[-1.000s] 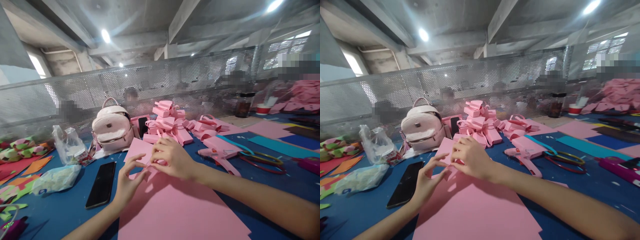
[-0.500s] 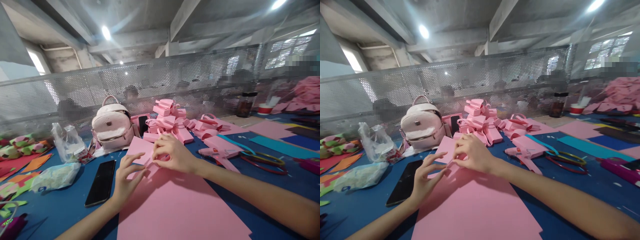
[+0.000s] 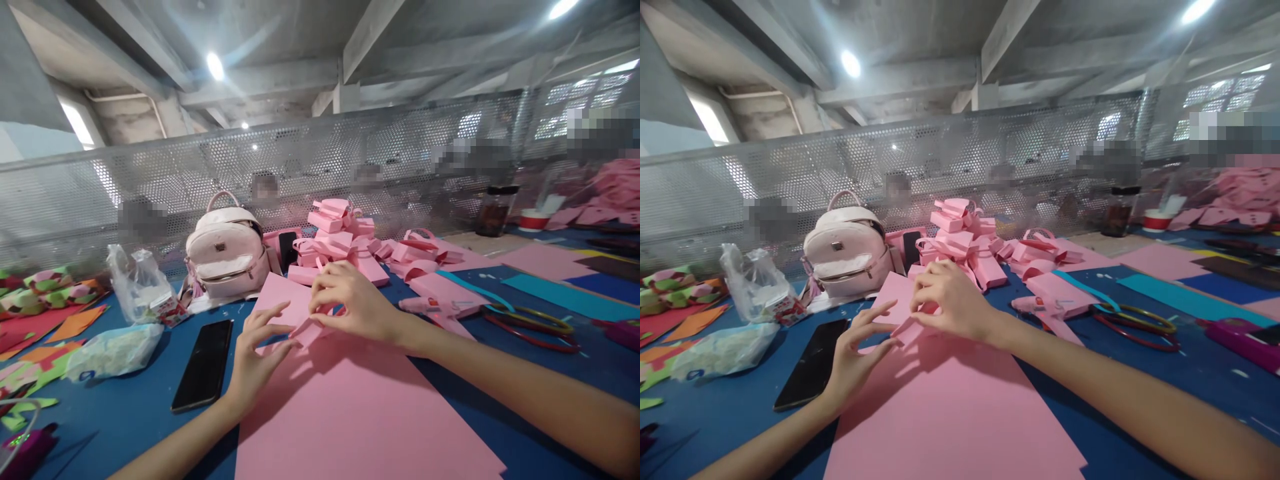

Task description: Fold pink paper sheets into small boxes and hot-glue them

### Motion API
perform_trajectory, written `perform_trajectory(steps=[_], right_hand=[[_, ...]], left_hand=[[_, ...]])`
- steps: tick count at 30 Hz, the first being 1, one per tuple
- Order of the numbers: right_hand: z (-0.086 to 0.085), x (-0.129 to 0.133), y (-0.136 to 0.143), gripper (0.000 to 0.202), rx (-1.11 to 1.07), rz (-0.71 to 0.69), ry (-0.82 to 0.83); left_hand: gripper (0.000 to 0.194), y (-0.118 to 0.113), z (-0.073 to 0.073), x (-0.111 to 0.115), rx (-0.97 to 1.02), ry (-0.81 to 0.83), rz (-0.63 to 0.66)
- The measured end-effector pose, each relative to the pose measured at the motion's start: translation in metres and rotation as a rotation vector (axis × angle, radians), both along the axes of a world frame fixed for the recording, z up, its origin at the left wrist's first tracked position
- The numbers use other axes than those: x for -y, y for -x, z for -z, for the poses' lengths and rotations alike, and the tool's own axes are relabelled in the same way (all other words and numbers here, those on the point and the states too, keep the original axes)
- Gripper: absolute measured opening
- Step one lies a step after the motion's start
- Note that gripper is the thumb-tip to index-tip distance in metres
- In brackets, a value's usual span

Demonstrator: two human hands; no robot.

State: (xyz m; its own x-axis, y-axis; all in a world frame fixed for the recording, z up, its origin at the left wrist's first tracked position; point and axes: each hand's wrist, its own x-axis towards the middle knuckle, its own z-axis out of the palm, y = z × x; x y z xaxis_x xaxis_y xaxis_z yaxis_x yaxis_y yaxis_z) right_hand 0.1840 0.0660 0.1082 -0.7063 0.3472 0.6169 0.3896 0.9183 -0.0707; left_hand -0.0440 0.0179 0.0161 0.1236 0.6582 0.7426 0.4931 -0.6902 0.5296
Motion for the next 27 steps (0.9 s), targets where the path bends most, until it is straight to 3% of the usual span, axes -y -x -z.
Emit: perform_trajectory(steps=[4,8,10,15,17,24,27], right_hand=[[-0.002,-0.002,-0.002,0.01,0.012,-0.008,-0.022],[-0.002,0.0,-0.002,0.01,0.022,-0.009,-0.02],[-0.002,0.0,-0.001,0.01,0.027,-0.007,-0.01],[0.0,0.0,-0.001,0.01,0.031,-0.015,0.008],[0.001,0.0,-0.001,0.01,0.033,-0.02,0.017],[-0.004,-0.006,-0.004,0.007,0.06,-0.001,0.058],[-0.005,-0.005,-0.005,0.007,0.102,-0.03,0.09]], left_hand=[[0.008,-0.005,0.004,0.0,0.165,0.174,0.076],[0.008,-0.007,0.005,0.0,0.252,0.223,0.107],[0.009,-0.007,0.003,0.0,0.213,0.169,0.089],[0.011,-0.002,-0.007,0.003,-0.092,-0.175,0.016],[0.011,0.0,-0.01,0.004,-0.143,-0.224,0.01],[0.016,0.005,-0.01,-0.005,-0.087,-0.041,0.228],[0.022,0.005,-0.01,-0.005,-0.082,-0.022,0.252]])
